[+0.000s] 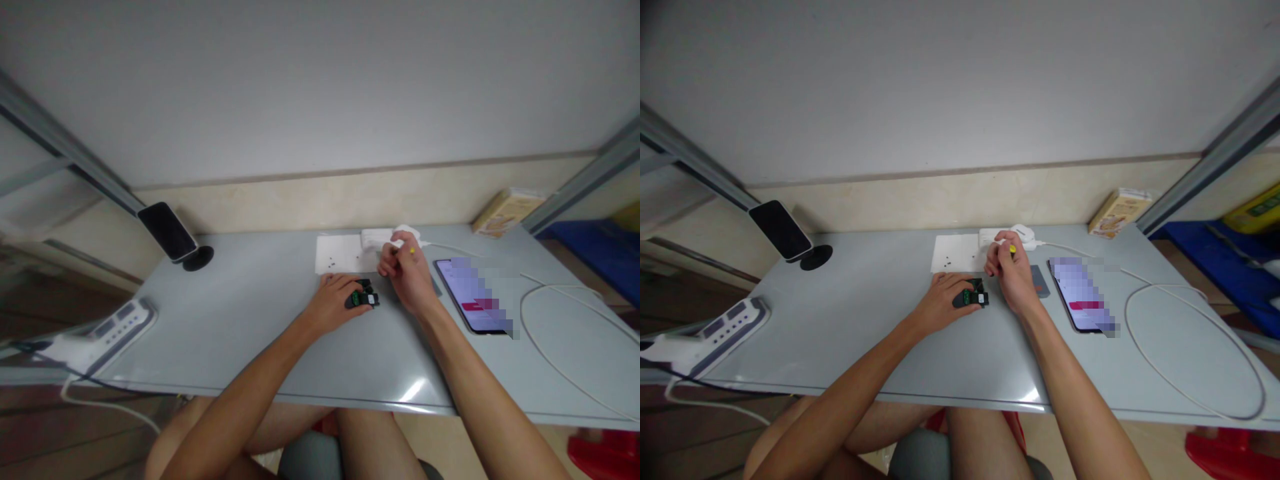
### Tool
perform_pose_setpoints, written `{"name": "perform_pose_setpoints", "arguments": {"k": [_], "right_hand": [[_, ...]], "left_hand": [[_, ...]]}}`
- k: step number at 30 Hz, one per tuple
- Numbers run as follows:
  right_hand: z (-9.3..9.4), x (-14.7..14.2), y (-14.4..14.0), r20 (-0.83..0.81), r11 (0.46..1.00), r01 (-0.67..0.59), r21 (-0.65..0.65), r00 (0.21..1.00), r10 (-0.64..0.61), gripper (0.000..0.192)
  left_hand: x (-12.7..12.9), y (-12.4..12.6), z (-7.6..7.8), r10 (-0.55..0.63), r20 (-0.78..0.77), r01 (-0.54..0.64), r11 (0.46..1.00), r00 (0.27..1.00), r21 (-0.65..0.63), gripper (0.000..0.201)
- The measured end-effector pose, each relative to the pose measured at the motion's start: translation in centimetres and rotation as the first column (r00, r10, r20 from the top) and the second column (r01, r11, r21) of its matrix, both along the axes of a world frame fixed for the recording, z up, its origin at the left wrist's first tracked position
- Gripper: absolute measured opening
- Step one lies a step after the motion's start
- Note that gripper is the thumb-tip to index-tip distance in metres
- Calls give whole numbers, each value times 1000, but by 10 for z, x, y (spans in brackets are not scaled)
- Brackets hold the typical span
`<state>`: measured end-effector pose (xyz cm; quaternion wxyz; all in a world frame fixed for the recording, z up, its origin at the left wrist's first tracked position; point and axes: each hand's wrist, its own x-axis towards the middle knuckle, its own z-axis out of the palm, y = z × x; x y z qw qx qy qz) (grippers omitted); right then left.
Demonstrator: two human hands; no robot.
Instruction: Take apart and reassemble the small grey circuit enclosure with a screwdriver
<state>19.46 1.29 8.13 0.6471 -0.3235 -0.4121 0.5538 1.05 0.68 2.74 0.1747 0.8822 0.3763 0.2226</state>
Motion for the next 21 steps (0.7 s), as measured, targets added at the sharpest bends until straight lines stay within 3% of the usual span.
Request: {"name": "perform_pose_setpoints", "arguments": {"k": [3, 6, 9, 12, 14, 18, 21], "right_hand": [[-3, 1, 3, 94, 1000, 6, 21, 996, -8, 37], [-7, 4, 5, 254, 987, 121, 106, 956, -144, 37], [-12, 7, 6, 429, 939, 299, 169, 835, -343, 42], [-13, 10, 6, 585, 899, 392, 195, 689, -428, 49], [-11, 12, 5, 606, 863, 453, 223, 629, -487, 51], [-11, 15, 7, 519, 729, 635, 255, 547, -657, 51], [-15, 15, 8, 527, 742, 623, 248, 556, -643, 47]], "left_hand": [[-1, 0, -2, -1, -9, 1, 1000, 1000, 17, 31], [-1, 1, -4, -1, -4, 1, 999, 1000, 35, 32], [-2, 1, -5, -5, -9, 5, 999, 1000, 35, 34], [-4, 2, -5, -16, -12, 17, 998, 1000, 53, 36], [-5, 2, -6, -20, -13, 21, 997, 1000, 73, 37], [-5, 2, -5, -25, -52, 30, 996, 998, 89, 37], [-6, 2, -2, -36, -88, 44, 994, 995, 98, 38]]}}
